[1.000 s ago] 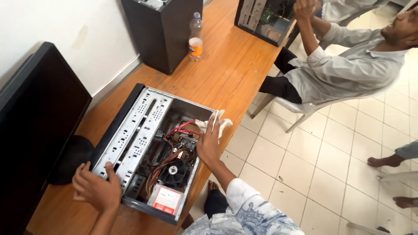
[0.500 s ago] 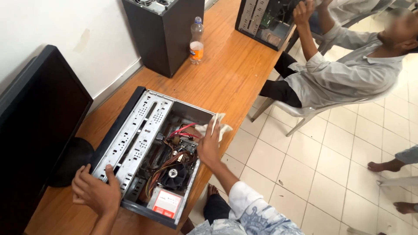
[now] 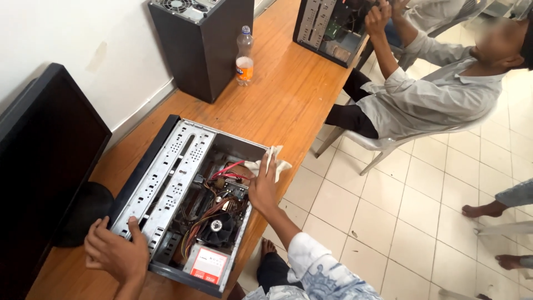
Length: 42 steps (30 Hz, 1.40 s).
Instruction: The person cleans the internal and external surfaces of a computer chassis using a cloth.
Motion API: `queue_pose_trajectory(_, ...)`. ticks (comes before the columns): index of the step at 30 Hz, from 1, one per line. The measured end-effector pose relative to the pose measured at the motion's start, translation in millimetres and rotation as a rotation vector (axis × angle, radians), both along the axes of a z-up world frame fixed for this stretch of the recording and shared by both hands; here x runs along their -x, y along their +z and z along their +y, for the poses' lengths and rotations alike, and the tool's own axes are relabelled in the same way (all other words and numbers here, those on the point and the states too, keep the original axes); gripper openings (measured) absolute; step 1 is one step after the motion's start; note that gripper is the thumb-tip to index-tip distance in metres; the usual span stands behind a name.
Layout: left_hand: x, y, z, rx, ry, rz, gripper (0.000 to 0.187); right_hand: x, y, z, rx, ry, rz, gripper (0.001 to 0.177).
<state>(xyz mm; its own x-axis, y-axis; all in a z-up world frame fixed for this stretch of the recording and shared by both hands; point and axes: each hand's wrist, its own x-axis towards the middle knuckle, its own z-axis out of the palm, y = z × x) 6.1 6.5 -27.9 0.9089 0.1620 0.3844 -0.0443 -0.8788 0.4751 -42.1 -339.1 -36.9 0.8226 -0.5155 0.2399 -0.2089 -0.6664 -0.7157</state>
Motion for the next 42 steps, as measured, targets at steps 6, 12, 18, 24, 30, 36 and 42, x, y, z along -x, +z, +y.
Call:
queue_pose_trajectory(6,0.6,0.3,-2.0,0.001,-0.003,-0.051,0.056,0.1,-4.2,-4.6,-0.031,-0.013,-0.025,0.08)
queue_pose_trajectory(12,2.4,-5.6,4.9,-0.073,0.028,-0.063,0.054,1.0,-18.7,-7.9,0.0,0.031,-0.094,0.083)
queue_pose_trajectory(18,3.2,13.3,-1.9,-0.017,0.041,-0.105,0.051,-6.3,-16.4,-9.3,0.021,0.006,-0.061,0.08)
queue_pose_trajectory(24,-1.7,10.4,-5.6,-0.026,0.043,-0.129,0.055,12.1,-76.9,-4.0,0.948,0.006,0.065,0.077)
queue_pose_trajectory(30,3.1,20.2,-9.5,0.009,0.037,-0.127,0.054,-11.3,-23.8,-20.0,0.043,0.013,-0.041,0.08)
queue_pose_trajectory(36,1.9,24.0,-8.8,0.02,0.044,-0.045,0.048,39.4,-28.0,33.2,0.075,0.097,-0.077,0.076)
queue_pose_trajectory(42,-1.2,13.7,-3.8,0.004,-0.001,0.045,0.062,35.5,-38.9,23.0,-0.025,0.118,-0.147,0.074)
